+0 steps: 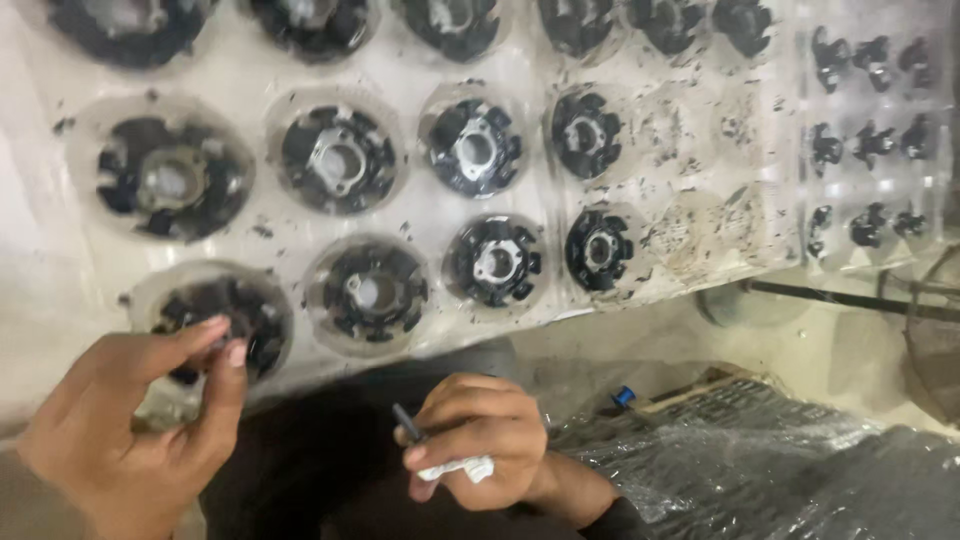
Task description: The person picks black plastic components from a blister tray and applies glue to each one using a small glue tube, wiping a component with a cloth at one point. They then apply glue to larger rotor-like assemblies, placing each treated part back on the table before handling the glue tube again.
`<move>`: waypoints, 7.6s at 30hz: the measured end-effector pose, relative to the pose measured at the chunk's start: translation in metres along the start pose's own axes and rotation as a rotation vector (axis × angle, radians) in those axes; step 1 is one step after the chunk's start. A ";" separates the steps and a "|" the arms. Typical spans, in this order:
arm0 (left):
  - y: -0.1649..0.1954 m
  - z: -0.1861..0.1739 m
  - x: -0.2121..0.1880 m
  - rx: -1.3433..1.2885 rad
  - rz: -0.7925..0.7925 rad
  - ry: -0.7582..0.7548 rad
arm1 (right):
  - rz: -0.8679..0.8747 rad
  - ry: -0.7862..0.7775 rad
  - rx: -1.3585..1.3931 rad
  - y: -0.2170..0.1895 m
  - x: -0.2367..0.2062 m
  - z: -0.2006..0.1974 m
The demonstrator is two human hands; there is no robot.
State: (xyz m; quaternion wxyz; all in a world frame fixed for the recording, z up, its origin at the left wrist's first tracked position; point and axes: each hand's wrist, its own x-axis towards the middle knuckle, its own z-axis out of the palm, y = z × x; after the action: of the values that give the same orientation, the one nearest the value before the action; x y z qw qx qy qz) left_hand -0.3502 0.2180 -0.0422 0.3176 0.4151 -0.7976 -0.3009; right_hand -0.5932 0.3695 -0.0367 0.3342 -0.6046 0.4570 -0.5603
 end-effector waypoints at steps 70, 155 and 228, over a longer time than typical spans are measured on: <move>0.102 0.046 -0.077 -2.163 -0.712 0.028 | 0.020 0.183 0.003 -0.049 -0.056 0.058; 0.056 0.047 -0.080 -1.598 0.006 -0.034 | 0.198 0.154 0.193 -0.052 -0.083 0.078; 0.073 -0.004 -0.079 -1.152 0.195 -0.063 | 0.102 0.166 0.266 -0.051 -0.074 0.085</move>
State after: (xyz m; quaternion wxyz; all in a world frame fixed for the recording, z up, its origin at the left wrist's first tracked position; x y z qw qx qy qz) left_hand -0.3460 0.3190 -0.0056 0.4947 0.0910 -0.5488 -0.6677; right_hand -0.4974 0.4467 -0.0301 0.4003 -0.4824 0.4352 -0.6462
